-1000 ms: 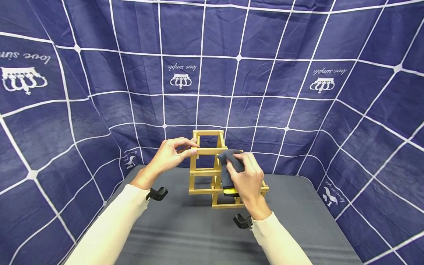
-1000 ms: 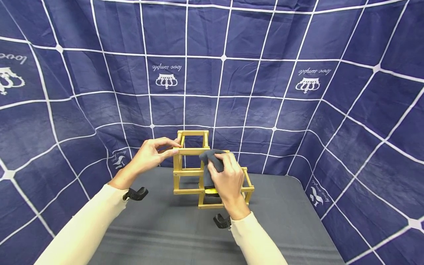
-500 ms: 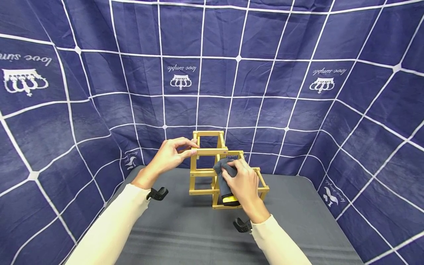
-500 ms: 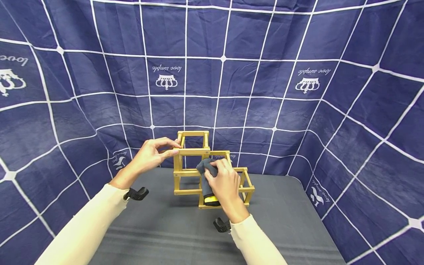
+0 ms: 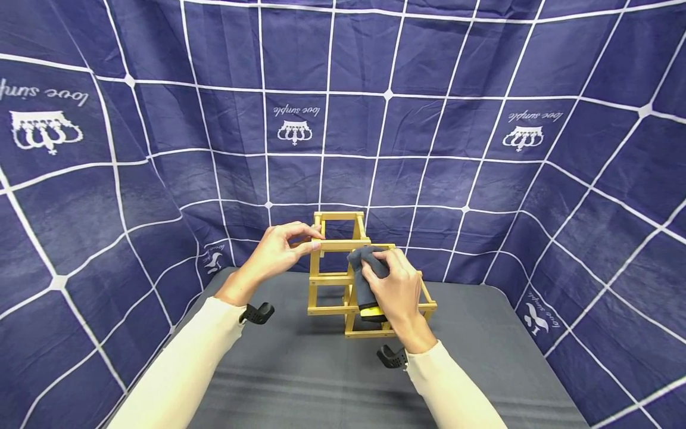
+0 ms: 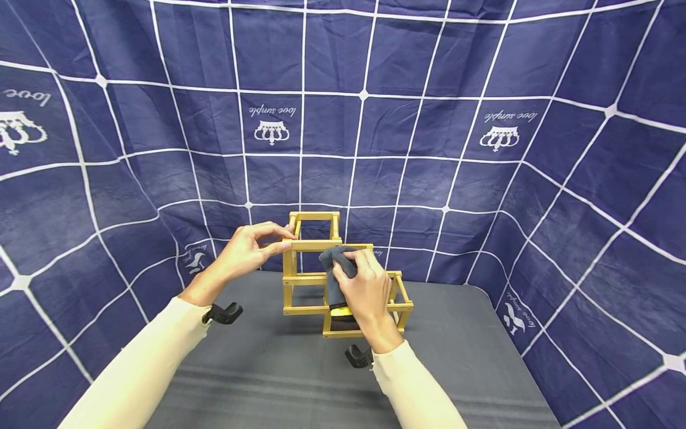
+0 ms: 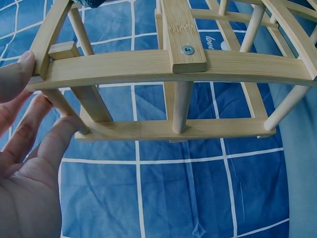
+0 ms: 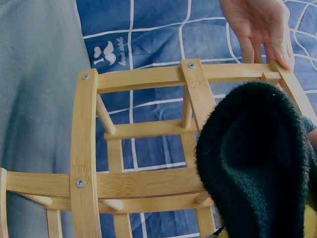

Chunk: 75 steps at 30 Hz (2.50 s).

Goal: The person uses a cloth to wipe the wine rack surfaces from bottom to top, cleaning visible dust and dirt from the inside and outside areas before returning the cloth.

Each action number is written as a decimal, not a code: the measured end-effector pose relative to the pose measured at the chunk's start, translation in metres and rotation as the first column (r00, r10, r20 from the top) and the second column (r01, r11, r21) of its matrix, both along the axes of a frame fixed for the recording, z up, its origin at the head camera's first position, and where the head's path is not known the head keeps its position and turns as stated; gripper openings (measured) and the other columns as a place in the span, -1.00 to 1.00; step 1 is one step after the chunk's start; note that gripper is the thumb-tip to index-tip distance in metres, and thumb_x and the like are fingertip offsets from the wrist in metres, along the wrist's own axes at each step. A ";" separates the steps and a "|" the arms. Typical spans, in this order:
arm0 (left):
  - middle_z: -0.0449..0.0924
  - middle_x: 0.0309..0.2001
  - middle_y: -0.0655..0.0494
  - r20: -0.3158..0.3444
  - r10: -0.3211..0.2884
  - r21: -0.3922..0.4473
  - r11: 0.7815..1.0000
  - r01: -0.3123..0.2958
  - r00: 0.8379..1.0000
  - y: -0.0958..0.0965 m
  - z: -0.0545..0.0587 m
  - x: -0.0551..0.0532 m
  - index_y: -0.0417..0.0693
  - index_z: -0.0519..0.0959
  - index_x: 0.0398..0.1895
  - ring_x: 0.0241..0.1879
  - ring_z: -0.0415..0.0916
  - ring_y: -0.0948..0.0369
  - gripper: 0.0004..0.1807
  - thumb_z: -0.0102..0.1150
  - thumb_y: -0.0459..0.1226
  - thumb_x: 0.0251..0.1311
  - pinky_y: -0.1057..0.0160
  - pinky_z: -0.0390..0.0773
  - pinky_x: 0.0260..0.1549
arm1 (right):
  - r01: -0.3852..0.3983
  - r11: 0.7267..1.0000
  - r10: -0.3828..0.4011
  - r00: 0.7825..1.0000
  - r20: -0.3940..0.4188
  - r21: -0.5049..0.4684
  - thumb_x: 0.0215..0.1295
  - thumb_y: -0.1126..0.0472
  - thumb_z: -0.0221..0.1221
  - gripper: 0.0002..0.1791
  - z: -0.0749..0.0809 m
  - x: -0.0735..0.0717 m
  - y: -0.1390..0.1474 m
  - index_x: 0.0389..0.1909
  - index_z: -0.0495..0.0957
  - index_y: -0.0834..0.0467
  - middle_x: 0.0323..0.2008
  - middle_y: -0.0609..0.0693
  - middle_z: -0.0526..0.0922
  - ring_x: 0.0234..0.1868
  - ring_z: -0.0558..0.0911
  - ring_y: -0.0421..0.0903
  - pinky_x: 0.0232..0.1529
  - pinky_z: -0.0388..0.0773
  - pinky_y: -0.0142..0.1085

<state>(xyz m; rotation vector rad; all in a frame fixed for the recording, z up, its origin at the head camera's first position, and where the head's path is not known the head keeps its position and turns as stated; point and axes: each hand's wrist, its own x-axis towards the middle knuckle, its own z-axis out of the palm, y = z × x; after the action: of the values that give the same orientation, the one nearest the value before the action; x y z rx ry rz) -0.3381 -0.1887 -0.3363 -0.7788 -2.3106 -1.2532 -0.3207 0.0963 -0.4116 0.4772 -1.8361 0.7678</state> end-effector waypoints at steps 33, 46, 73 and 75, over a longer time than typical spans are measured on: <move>0.88 0.31 -0.12 0.014 0.008 -0.039 0.999 -0.008 1.000 -0.002 0.003 0.005 -0.07 0.90 0.11 0.35 0.86 -0.09 -0.83 0.51 -0.33 0.56 -0.13 0.84 0.35 | 0.000 1.000 -0.001 0.999 0.046 0.014 0.21 0.12 0.73 -0.69 -0.001 0.010 -0.092 -0.19 0.79 0.07 -0.26 -0.03 0.80 -0.36 0.89 0.00 -0.40 0.80 -0.15; 0.88 0.32 -0.11 0.033 0.008 -0.015 1.000 -0.008 0.999 -0.003 0.000 0.005 -0.05 0.90 0.10 0.44 0.80 -0.08 -0.85 0.49 -0.30 0.58 -0.24 0.79 0.41 | 0.022 0.996 -0.027 0.998 0.063 0.086 0.21 0.11 0.75 -0.67 -0.011 0.012 -0.096 -0.19 0.78 0.06 -0.26 -0.06 0.77 -0.43 0.84 -0.05 -0.46 0.78 -0.22; 0.87 0.35 -0.06 0.001 0.043 -0.048 0.998 -0.043 0.999 -0.001 -0.002 0.007 -0.05 0.88 0.18 0.46 0.77 -0.10 -0.69 0.16 -0.17 0.82 -0.26 0.75 0.43 | -0.024 0.999 0.020 0.994 -0.108 -0.032 0.28 0.18 0.68 -0.71 0.030 0.020 -0.075 -0.18 0.76 0.16 -0.25 0.05 0.77 -0.36 0.88 0.06 -0.35 0.85 -0.10; 0.86 0.36 -0.07 0.003 0.039 -0.042 0.998 -0.039 0.999 -0.001 -0.002 0.007 -0.07 0.88 0.18 0.48 0.76 -0.10 -0.69 0.17 -0.17 0.82 -0.26 0.75 0.44 | 0.008 1.000 -0.008 0.994 -0.111 -0.008 0.29 0.15 0.69 -0.71 0.029 0.017 -0.079 -0.18 0.76 0.15 -0.26 0.04 0.76 -0.41 0.86 0.06 -0.40 0.82 -0.12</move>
<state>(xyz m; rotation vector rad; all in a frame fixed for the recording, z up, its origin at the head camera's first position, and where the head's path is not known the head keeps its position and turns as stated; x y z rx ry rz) -0.3312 -0.1894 -0.3385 -0.7424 -2.3507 -1.1945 -0.3039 0.0178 -0.3824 0.4977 -1.7305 0.7284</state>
